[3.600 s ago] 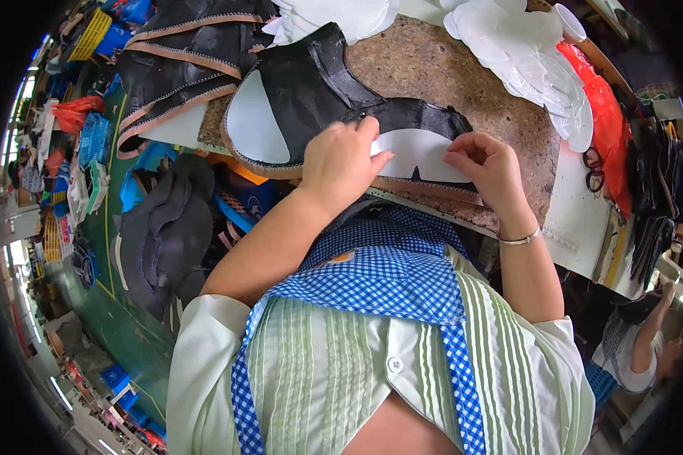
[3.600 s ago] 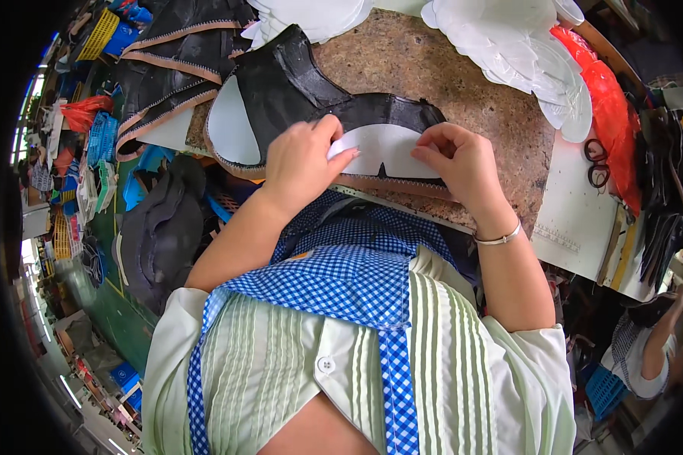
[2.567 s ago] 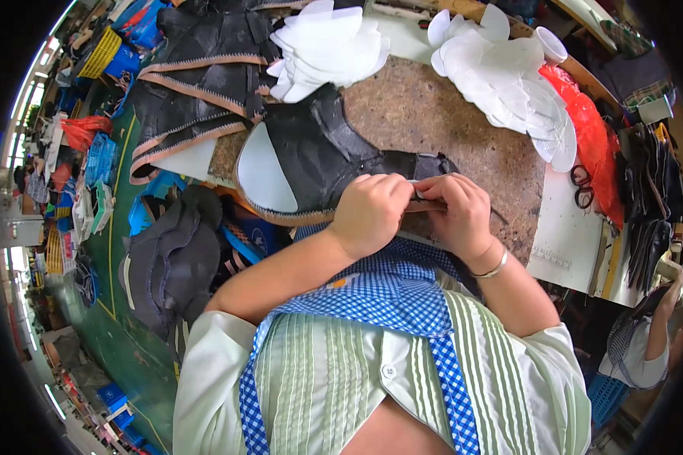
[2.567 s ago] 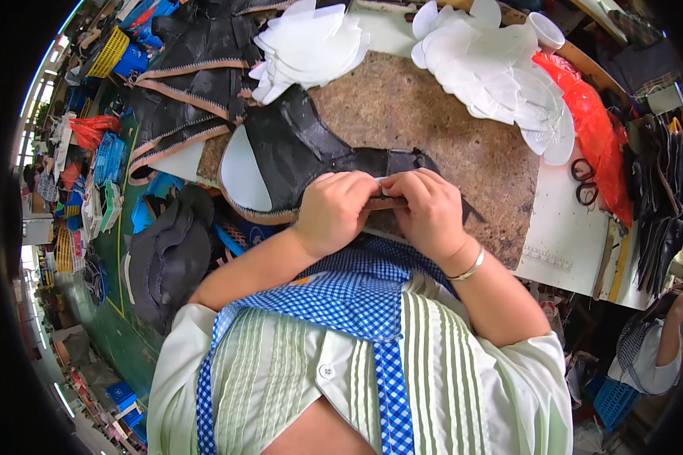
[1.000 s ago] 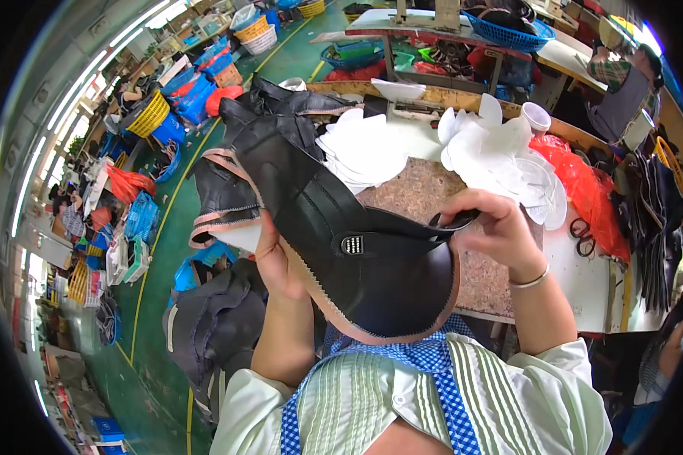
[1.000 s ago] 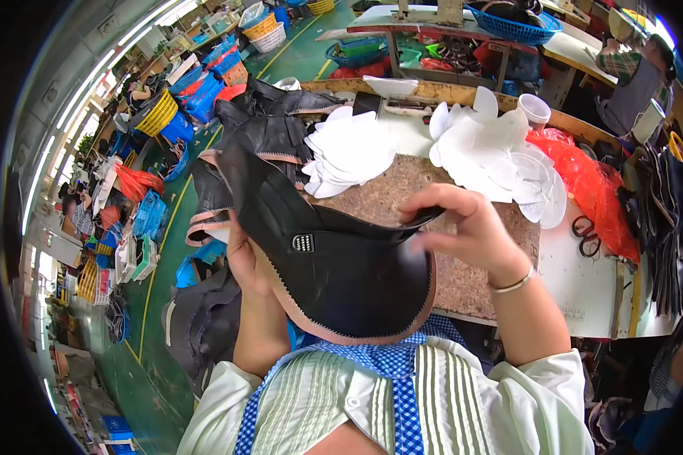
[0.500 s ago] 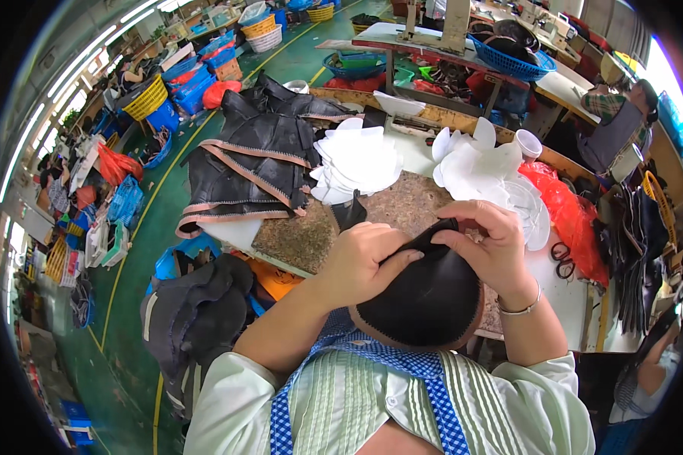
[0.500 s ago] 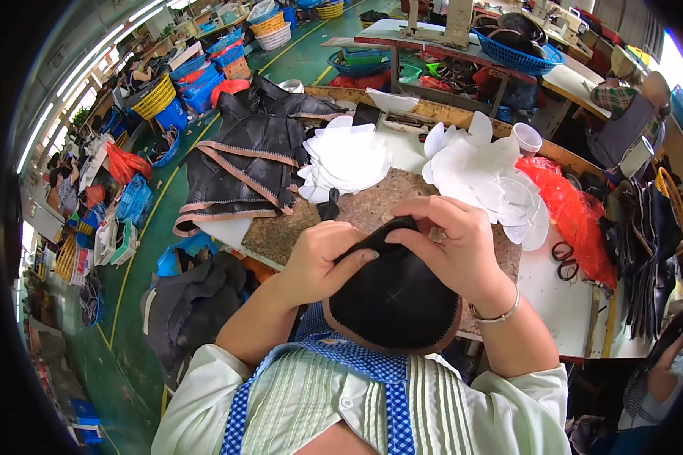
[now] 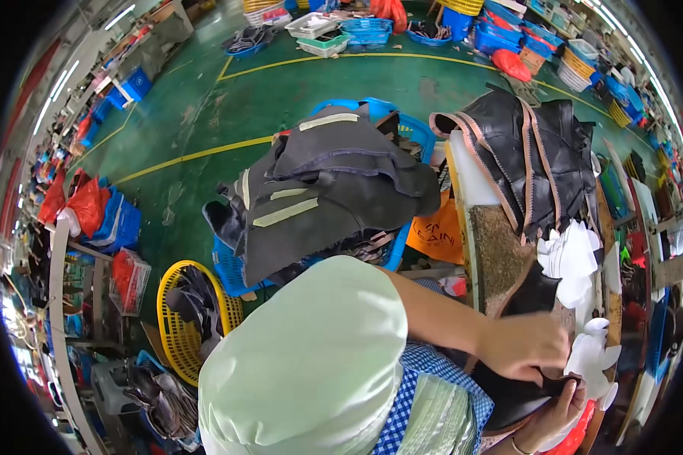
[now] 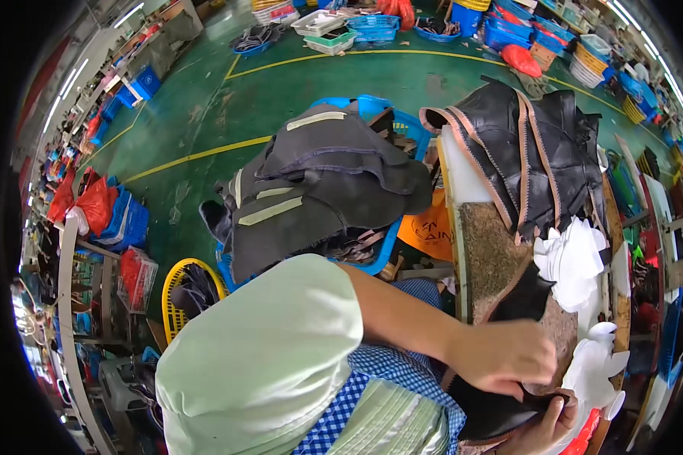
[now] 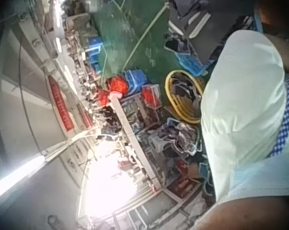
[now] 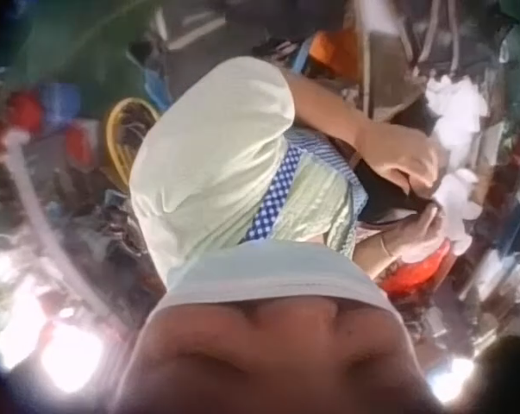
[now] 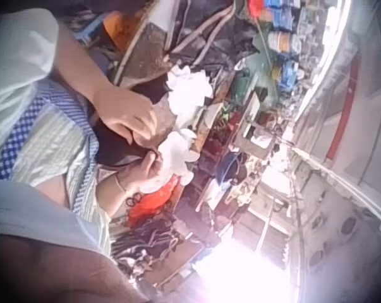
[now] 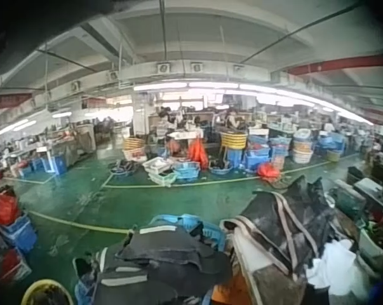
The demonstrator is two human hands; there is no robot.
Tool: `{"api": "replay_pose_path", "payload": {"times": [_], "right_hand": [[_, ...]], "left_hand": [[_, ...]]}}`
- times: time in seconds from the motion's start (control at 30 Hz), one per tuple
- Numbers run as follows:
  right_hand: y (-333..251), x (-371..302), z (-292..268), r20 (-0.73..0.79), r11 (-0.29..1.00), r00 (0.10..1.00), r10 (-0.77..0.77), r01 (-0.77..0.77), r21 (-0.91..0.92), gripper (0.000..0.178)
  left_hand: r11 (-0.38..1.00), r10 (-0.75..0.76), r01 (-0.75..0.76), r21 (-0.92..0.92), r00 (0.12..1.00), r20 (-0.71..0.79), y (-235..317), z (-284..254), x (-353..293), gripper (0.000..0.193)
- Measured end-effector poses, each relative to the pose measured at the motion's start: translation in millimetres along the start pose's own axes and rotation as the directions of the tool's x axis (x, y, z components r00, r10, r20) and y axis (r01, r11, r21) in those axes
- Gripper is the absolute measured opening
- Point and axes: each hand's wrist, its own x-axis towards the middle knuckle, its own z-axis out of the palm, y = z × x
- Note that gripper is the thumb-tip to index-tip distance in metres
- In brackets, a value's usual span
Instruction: Assembling shoe components by inserting white stiffeners into black leather upper pieces at a factory workbench.
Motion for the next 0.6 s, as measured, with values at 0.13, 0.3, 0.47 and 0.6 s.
{"api": "replay_pose_path", "payload": {"times": [0.13, 0.3, 0.47, 0.6], "right_hand": [[62, 29, 0, 0.03, 0.801, 0.996, 0.09, -0.09, 0.592, 0.02], [68, 30, 7, 0.046, 0.947, 0.976, 0.214, -0.218, 0.235, 0.022], [124, 41, 17, 0.003, 0.935, 0.967, 0.254, -0.246, 0.256, 0.026], [143, 33, 22, 0.027, 0.886, 0.942, 0.335, -0.324, 0.333, 0.034]], "left_hand": [[0.897, -0.147, 0.225, 0.381, 0.964, -0.222, -43, -117, -32, 0.039], [-0.225, -0.637, 0.483, 0.846, 0.584, -0.503, -91, -299, -103, 0.067], [-0.279, -0.894, 0.583, 0.763, 0.131, -0.427, -114, -392, -252, 0.03], [0.085, -0.707, 0.622, 0.779, 0.588, -0.393, -108, -373, -247, 0.04]]}}
